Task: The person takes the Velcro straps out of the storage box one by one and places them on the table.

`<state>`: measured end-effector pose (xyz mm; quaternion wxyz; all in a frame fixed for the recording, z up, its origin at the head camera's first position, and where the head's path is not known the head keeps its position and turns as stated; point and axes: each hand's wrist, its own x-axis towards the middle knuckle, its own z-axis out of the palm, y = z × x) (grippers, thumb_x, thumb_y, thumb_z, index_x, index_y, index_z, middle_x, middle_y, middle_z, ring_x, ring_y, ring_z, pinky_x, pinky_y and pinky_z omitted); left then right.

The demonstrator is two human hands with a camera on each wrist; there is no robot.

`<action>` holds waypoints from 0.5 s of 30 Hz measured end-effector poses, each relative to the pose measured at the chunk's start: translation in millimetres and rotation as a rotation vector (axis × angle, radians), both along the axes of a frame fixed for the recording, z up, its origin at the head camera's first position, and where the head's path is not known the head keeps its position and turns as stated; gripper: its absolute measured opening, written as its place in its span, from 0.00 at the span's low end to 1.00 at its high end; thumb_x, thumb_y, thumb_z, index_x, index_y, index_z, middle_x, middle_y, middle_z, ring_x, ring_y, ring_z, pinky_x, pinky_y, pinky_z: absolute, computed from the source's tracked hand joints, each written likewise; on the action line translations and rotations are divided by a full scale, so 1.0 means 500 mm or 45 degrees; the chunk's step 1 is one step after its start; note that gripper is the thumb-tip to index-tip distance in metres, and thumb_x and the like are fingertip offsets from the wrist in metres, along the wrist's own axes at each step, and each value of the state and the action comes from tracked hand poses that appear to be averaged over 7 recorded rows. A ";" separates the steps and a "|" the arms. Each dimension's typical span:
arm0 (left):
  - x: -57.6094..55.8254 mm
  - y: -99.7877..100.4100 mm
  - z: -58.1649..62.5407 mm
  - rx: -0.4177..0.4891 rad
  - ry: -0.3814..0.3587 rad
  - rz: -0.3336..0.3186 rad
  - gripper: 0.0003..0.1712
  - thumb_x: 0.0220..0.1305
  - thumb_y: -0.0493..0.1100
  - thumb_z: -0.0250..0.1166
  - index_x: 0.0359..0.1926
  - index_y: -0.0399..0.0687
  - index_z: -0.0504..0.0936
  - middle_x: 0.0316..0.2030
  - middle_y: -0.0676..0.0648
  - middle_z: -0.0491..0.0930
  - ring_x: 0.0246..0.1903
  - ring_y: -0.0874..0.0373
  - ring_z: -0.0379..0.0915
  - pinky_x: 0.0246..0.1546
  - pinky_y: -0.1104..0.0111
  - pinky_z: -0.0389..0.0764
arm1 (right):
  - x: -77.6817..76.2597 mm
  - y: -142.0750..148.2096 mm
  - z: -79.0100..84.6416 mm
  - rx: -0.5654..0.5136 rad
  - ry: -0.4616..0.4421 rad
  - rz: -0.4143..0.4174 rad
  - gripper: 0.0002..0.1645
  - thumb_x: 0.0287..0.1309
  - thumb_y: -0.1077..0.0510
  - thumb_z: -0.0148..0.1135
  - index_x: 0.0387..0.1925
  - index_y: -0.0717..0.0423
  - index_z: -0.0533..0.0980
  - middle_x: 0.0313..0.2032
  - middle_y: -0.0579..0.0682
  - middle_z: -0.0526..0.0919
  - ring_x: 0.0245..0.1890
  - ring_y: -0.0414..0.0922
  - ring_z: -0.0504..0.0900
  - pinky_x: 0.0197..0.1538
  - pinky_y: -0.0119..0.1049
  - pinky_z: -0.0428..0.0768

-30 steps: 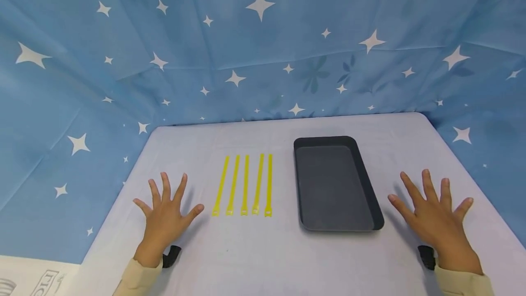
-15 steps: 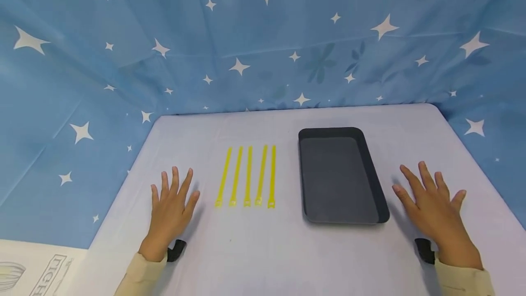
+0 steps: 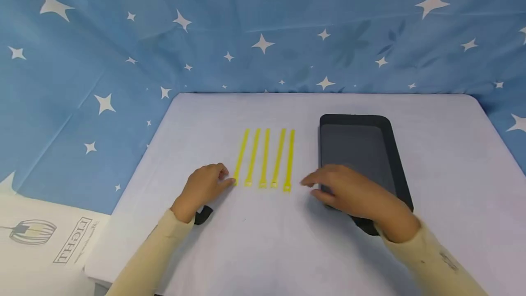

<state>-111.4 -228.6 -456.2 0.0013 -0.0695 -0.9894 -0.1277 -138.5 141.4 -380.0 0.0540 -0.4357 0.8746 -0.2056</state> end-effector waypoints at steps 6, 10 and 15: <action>-0.058 0.032 0.004 0.065 -0.337 0.100 0.19 0.62 0.55 0.70 0.27 0.45 0.88 0.26 0.50 0.82 0.21 0.61 0.68 0.21 0.69 0.73 | -0.115 -0.271 -0.020 0.333 0.116 0.445 0.16 0.57 0.71 0.68 0.44 0.52 0.86 0.43 0.46 0.86 0.46 0.49 0.83 0.49 0.43 0.81; -0.045 0.000 0.008 0.183 -0.362 0.252 0.14 0.67 0.48 0.66 0.31 0.41 0.87 0.27 0.50 0.79 0.21 0.60 0.66 0.22 0.69 0.71 | -0.187 -0.367 -0.085 0.497 0.279 0.497 0.12 0.58 0.69 0.67 0.36 0.49 0.86 0.36 0.45 0.83 0.36 0.47 0.81 0.41 0.41 0.78; -0.013 -0.079 0.059 0.298 0.217 0.362 0.09 0.68 0.41 0.64 0.39 0.39 0.83 0.26 0.46 0.82 0.22 0.55 0.76 0.24 0.62 0.77 | -0.221 -0.418 -0.117 0.427 0.474 0.619 0.12 0.61 0.66 0.67 0.23 0.49 0.78 0.26 0.43 0.68 0.27 0.42 0.62 0.32 0.34 0.63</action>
